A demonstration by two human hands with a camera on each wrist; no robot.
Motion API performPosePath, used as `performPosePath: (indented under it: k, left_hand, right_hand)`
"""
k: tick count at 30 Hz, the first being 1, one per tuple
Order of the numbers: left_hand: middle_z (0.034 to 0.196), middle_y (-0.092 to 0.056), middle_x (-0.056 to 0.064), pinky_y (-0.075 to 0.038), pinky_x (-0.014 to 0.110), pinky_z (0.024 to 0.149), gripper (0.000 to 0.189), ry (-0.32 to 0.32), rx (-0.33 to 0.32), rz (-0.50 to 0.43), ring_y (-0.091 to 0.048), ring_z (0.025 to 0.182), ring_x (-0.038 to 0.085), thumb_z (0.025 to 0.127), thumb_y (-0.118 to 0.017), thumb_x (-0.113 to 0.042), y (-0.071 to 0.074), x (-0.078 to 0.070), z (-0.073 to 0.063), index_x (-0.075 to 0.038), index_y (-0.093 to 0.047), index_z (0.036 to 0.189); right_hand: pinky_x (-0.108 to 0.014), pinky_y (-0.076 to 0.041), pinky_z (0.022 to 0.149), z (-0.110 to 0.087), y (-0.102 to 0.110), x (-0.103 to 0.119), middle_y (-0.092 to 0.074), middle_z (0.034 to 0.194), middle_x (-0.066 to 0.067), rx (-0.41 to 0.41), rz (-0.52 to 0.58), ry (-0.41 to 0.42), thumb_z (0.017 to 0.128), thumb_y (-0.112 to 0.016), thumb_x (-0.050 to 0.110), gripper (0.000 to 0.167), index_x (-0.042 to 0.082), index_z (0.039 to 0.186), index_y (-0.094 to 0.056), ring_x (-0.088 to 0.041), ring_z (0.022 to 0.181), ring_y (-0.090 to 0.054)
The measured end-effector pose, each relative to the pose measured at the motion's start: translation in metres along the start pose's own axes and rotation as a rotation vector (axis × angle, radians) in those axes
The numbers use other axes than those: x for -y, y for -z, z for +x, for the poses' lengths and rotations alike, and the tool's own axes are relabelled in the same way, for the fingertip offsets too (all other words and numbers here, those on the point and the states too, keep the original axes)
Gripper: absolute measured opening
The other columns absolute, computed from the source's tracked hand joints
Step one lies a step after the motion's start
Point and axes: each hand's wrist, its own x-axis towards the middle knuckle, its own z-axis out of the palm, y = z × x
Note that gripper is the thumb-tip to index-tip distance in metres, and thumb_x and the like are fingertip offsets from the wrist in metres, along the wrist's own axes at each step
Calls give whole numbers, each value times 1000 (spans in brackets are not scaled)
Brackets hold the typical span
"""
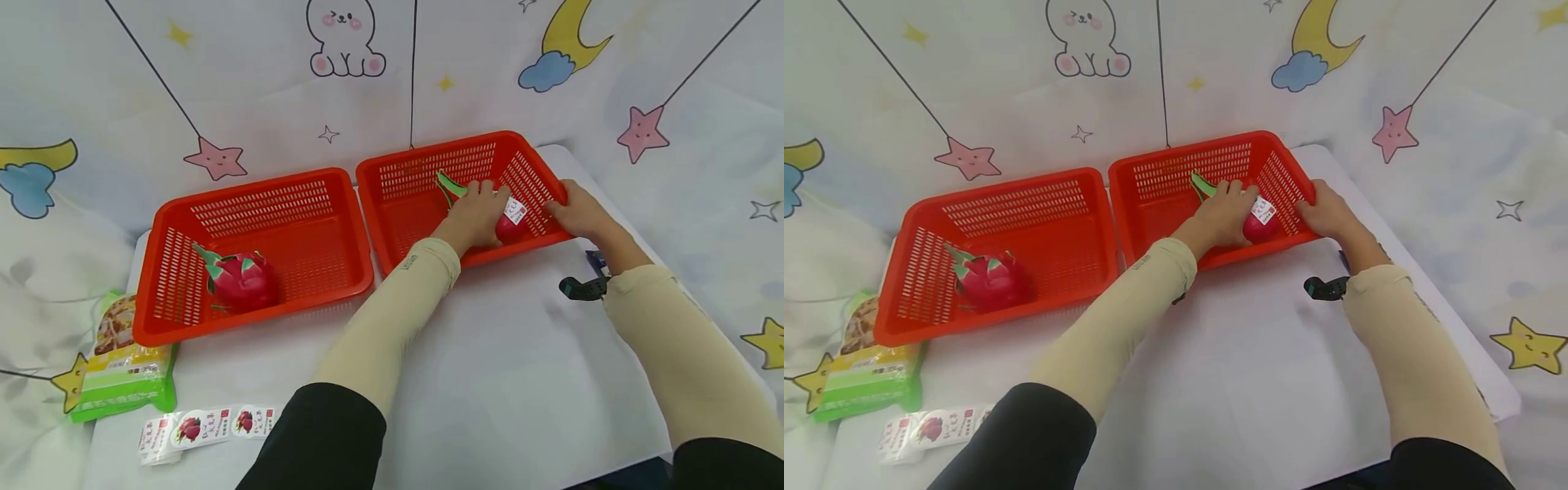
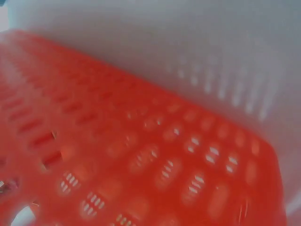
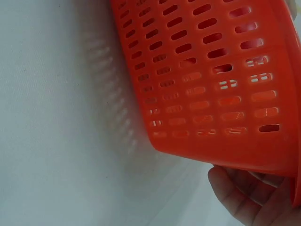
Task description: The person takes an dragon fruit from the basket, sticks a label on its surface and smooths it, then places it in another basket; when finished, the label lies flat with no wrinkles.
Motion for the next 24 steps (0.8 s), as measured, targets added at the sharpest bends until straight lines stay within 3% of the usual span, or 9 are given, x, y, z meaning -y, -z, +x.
performPosePath:
  k: [4,9,17,24]
  left_hand:
    - [153,-36,3,-47,28,108,96,7,15,-10,-32,140,20,81,-79,-53,-5,-4,3,-25,-25,156]
    - [156,-33,1,-48,30,108,105,58,52,-76,-27,142,20,81,-81,-49,-8,-4,5,-27,-15,160]
    - [155,-28,6,-52,29,103,117,90,54,-204,-23,145,25,80,-83,-46,-10,10,-2,-33,0,161]
    - [159,-23,9,-53,33,105,120,85,60,-355,-25,148,29,79,-83,-49,-3,30,-24,-32,2,162]
  right_hand:
    - [-53,-59,89,0,1,1,-47,138,-32,-10,1,5,107,-45,32,69,-5,157,-15,-41,104,-63]
    - [-48,-61,85,1,-1,0,-47,136,-31,3,11,7,107,-46,31,68,-5,157,-16,-37,100,-64]
    - [-45,-62,82,2,-4,4,-48,133,-31,-2,-12,10,107,-46,31,69,-5,157,-15,-35,96,-63]
    - [-37,-63,75,-1,-1,1,-48,132,-31,20,-5,9,107,-47,32,71,-6,157,-14,-28,90,-65]
